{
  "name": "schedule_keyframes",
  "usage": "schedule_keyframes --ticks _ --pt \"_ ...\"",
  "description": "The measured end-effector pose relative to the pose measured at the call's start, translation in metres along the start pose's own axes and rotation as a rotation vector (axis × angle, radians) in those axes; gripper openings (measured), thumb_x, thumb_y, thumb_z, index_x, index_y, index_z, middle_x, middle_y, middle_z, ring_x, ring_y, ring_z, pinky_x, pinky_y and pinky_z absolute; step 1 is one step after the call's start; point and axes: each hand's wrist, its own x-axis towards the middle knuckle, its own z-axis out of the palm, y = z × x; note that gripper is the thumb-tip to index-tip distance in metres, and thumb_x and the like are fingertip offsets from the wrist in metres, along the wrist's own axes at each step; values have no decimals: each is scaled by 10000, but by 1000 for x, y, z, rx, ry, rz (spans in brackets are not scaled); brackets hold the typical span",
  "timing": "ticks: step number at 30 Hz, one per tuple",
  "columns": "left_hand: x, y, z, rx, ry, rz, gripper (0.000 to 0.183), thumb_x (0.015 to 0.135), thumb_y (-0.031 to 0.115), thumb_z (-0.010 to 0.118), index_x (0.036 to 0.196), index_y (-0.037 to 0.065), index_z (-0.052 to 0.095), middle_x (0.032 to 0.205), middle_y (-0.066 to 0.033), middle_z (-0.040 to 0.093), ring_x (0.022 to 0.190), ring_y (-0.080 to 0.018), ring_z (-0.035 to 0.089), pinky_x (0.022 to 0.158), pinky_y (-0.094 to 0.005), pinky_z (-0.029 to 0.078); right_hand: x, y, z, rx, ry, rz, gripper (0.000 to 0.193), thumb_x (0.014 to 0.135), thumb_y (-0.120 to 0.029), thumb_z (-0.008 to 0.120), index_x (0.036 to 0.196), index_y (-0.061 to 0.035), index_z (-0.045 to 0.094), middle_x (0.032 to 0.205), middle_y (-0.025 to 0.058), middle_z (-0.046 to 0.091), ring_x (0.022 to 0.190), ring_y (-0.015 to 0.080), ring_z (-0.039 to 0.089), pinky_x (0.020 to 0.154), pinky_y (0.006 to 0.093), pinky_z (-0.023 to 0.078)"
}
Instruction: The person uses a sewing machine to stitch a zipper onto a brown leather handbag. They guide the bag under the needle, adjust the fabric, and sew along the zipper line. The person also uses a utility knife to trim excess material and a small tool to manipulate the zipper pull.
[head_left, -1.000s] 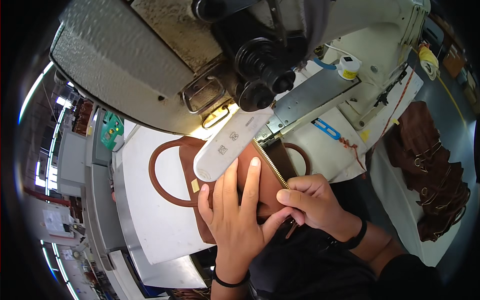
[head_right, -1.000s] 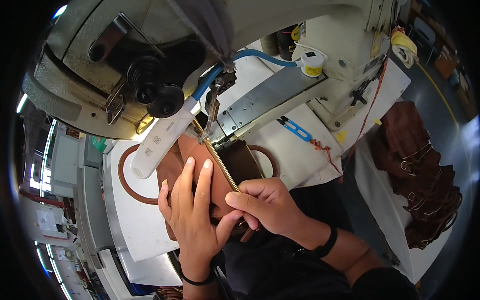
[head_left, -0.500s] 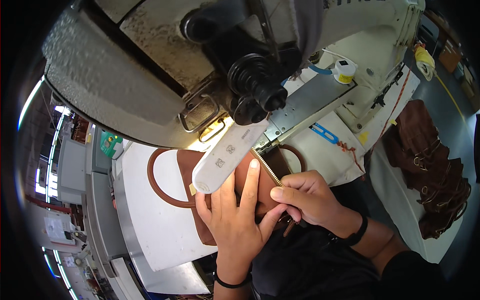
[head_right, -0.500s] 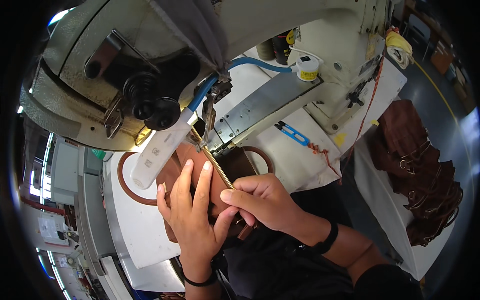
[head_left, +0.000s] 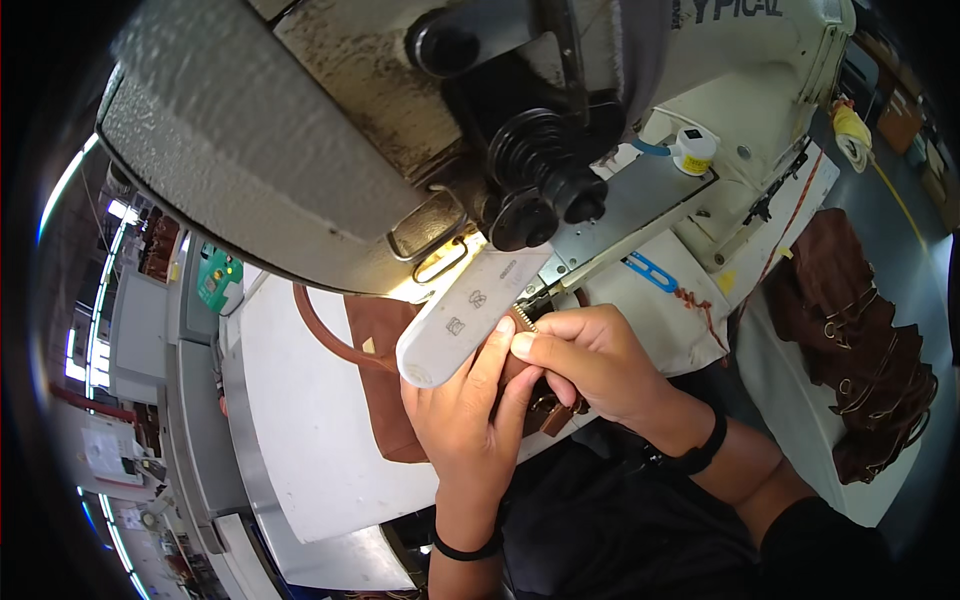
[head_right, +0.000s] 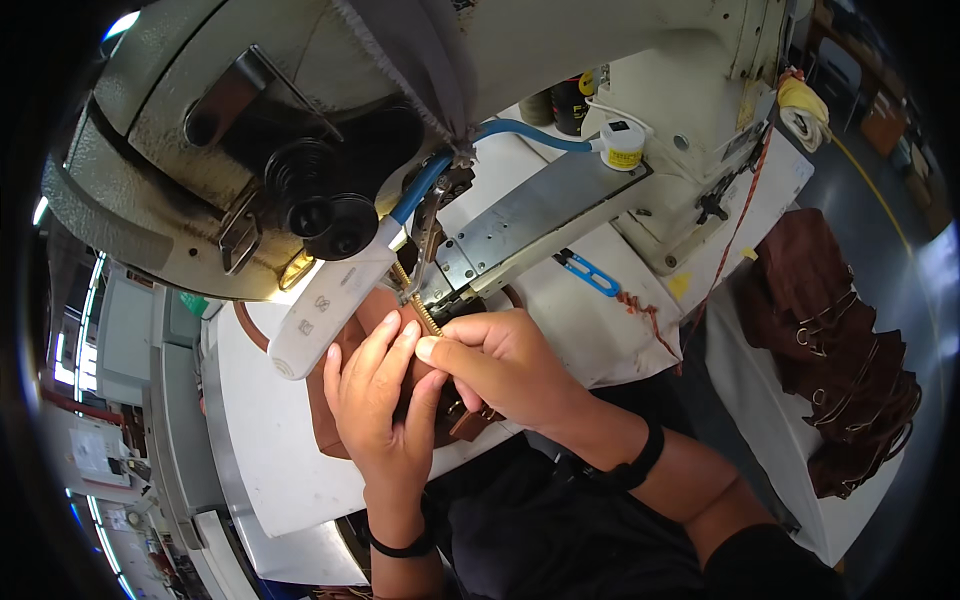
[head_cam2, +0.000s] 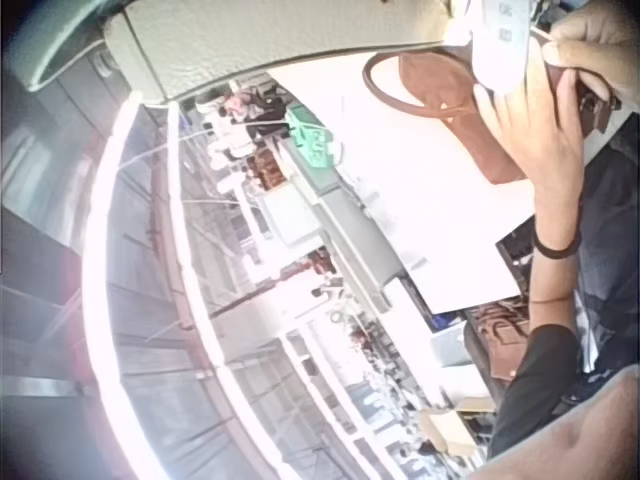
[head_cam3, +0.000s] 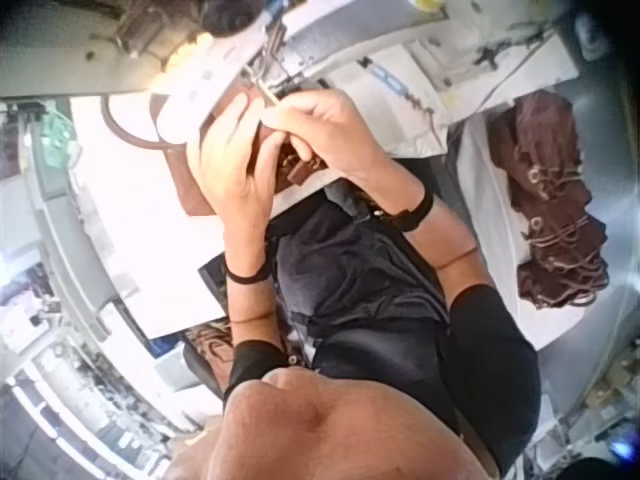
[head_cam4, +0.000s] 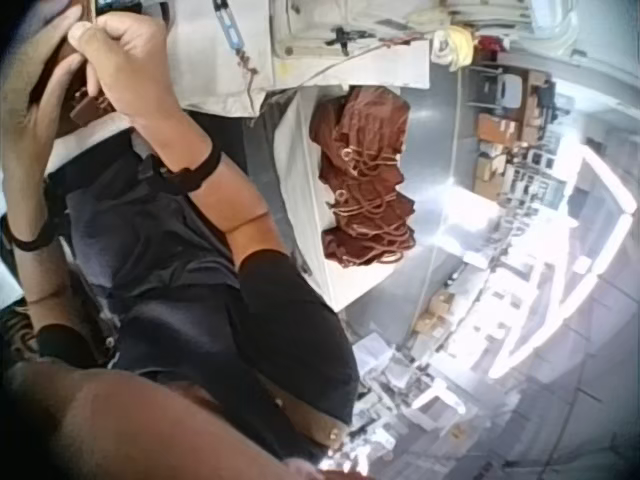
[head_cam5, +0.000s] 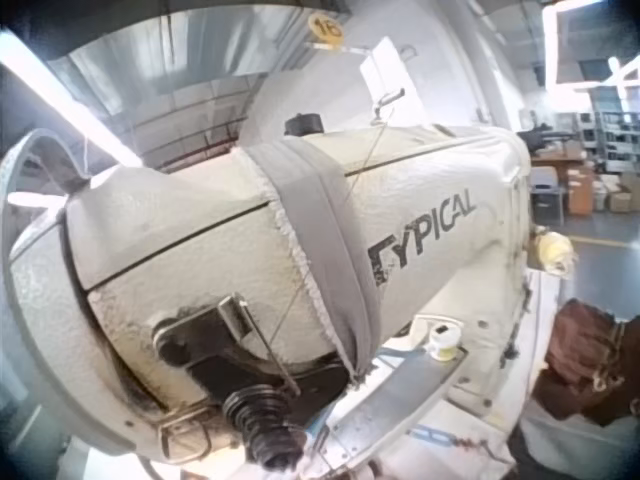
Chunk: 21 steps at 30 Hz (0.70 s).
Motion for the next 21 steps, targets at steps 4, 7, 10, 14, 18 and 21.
schedule_keyframes --ticks 4,7,10,14,18,21 --pt "5 -10 6 -70 122 15 356 867 130 815 1207 38 767 1223 -133 768 1165 -279 713 1131 -435 414 11 -4 6 -12 46 -45 320 1031 -209 648 767 -34 699 577 -16 581 503 23 480 471 219 340" --pt "7 -14 8 -117 197 5 330 849 78 836 1170 32 776 1190 -138 777 1110 -283 731 1006 -396 503 14 -8 11 -76 99 -40 310 1026 -187 652 776 -15 711 580 -10 589 505 27 498 472 217 359" --pt "9 -15 12 -115 228 -2 293 831 103 836 1081 -22 750 1114 -166 750 1042 -349 713 963 -458 527 16 -10 16 -102 130 -83 305 1029 -176 645 799 5 730 588 -10 595 503 23 495 472 213 363" --pt "-9 4 18 193 169 -65 460 898 249 765 1305 47 697 1350 -144 674 1262 -287 614 1122 -498 399 15 -12 17 -100 146 -86 274 1040 -135 595 949 56 769 608 17 614 524 58 538 543 221 444" --pt "-20 4 29 163 219 -101 662 817 238 830 1404 43 597 1424 -175 568 1286 -355 546 1063 -522 376 12 -9 19 -91 129 -69 288 1053 -136 574 1007 74 765 667 34 650 598 88 599 661 240 512" --pt "-14 -1 30 124 239 -99 638 799 200 823 1381 44 611 1403 -150 590 1226 -332 573 1018 -496 399 10 -11 21 -104 146 -108 267 1061 -164 606 1019 50 761 756 21 678 670 73 611 723 223 507"
